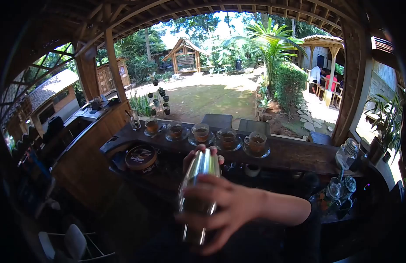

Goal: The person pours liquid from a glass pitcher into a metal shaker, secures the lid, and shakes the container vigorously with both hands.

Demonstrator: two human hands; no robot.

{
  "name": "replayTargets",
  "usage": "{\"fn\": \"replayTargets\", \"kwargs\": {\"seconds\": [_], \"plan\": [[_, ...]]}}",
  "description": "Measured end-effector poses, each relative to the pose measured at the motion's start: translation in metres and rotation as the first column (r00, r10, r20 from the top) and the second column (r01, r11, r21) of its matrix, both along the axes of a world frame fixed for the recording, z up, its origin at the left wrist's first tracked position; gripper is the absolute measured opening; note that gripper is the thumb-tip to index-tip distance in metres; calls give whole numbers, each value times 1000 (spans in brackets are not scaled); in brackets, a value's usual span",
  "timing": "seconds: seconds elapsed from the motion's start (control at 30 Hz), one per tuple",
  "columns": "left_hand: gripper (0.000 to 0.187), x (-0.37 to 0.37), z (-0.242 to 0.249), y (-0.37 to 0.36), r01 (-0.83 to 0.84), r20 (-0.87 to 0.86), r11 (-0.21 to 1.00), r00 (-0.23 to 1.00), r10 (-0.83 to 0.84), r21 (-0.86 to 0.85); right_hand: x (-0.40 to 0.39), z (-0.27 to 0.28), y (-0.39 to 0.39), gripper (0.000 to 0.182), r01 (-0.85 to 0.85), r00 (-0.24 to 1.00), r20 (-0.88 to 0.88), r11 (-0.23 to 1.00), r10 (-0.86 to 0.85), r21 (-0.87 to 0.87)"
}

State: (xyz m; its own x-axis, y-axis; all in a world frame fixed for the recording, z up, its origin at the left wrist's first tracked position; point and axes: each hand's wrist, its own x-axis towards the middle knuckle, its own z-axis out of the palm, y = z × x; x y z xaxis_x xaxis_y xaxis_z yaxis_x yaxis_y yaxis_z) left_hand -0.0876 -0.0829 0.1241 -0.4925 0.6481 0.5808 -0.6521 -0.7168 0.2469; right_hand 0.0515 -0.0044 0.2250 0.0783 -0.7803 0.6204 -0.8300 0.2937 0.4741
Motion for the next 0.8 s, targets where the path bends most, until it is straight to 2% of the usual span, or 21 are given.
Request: {"fn": "replayTargets", "kwargs": {"seconds": [0.03, 0.07, 0.1, 0.13, 0.2, 0.23, 0.27, 0.3, 0.33, 0.37, 0.43, 0.47, 0.5, 0.53, 0.57, 0.63, 0.67, 0.7, 0.73, 0.77, 0.8], "plan": [[31, -4, -8, -10, -70, 99, 987, 992, 85, -146, -25, -3, 6, 39, 30, 999, 17, 996, -29, -80], [30, -9, -15, -20, -114, 182, 947, 968, 174, -299, -50, -10, 7, 45, 136, 981, 169, 952, -92, -272], [30, -2, -16, -26, -335, 94, 884, 919, 383, -326, -67, -16, 1, 52, 259, 937, 329, 864, -117, -431], [29, 6, -15, -27, -539, 1, 776, 821, 570, -328, -72, -16, -9, 52, 241, 940, 328, 867, -97, -435], [28, 10, -1, -17, -849, -171, 472, 514, 841, -236, -77, -5, -24, 56, 145, 962, 267, 928, -52, -343], [28, -12, 1, -31, -604, -134, 797, 792, 596, -23, -73, 0, -36, 54, 52, 994, 103, 983, -34, -178], [28, -33, 3, -46, -144, -143, 984, 977, 159, 109, -56, -1, -54, 49, 75, 997, -8, 995, -75, -64], [28, -54, 5, -60, 244, -193, 966, 955, -224, 83, -47, -3, -70, 49, 0, 998, -68, 1000, -2, -22], [30, -52, 6, -62, 265, -235, 947, 947, -220, 181, -41, -7, -74, 51, 2, 997, -71, 987, 9, 161], [31, -49, 5, -66, 288, -273, 918, 938, -213, 273, -51, -7, -74, 51, -11, 997, -74, 986, 24, 167], [30, -70, -20, -76, 323, 24, 937, 944, -329, 133, -78, -15, -71, 50, -102, 995, -13, 994, 102, 32], [30, -69, -22, -87, 317, 35, 940, 946, -323, 129, -96, -21, -64, 56, 0, 1000, 3, 1000, 1, -27], [29, -65, -20, -97, 265, 132, 963, 954, -270, 59, -115, -36, -57, 59, 79, 976, 213, 979, -38, -189], [28, -60, -14, -106, 217, 220, 976, 953, -209, -14, -125, -36, -62, 58, 186, 925, 378, 902, -27, -390], [27, -57, -5, -113, 177, 294, 980, 945, -142, -94, -130, -36, -64, 58, 202, 914, 405, 827, 33, -525], [25, -57, 14, -122, 118, 406, 957, 914, 0, -265, -115, -24, -73, 54, 34, 973, 228, 937, 49, -347], [24, -58, 16, -125, 95, 459, 932, 885, 81, -349, -106, -16, -90, 48, -115, 993, -37, 967, 109, -227], [24, -79, -3, -125, 95, -9, 992, 995, -96, -77, -84, -9, -101, 42, -158, 986, -71, 981, 151, -109], [26, -70, 11, -126, 94, -180, 994, 980, -82, 58, -70, -19, -110, 41, -113, 976, -191, 994, 109, -8], [27, -62, 27, -127, 117, -343, 974, 938, -45, 193, -71, -19, -108, 41, -111, 976, -189, 994, 107, -12], [30, -62, 29, -126, 73, -355, 971, 935, 13, 229, -73, -15, -103, 41, -133, 981, -138, 991, 134, 18]]}}
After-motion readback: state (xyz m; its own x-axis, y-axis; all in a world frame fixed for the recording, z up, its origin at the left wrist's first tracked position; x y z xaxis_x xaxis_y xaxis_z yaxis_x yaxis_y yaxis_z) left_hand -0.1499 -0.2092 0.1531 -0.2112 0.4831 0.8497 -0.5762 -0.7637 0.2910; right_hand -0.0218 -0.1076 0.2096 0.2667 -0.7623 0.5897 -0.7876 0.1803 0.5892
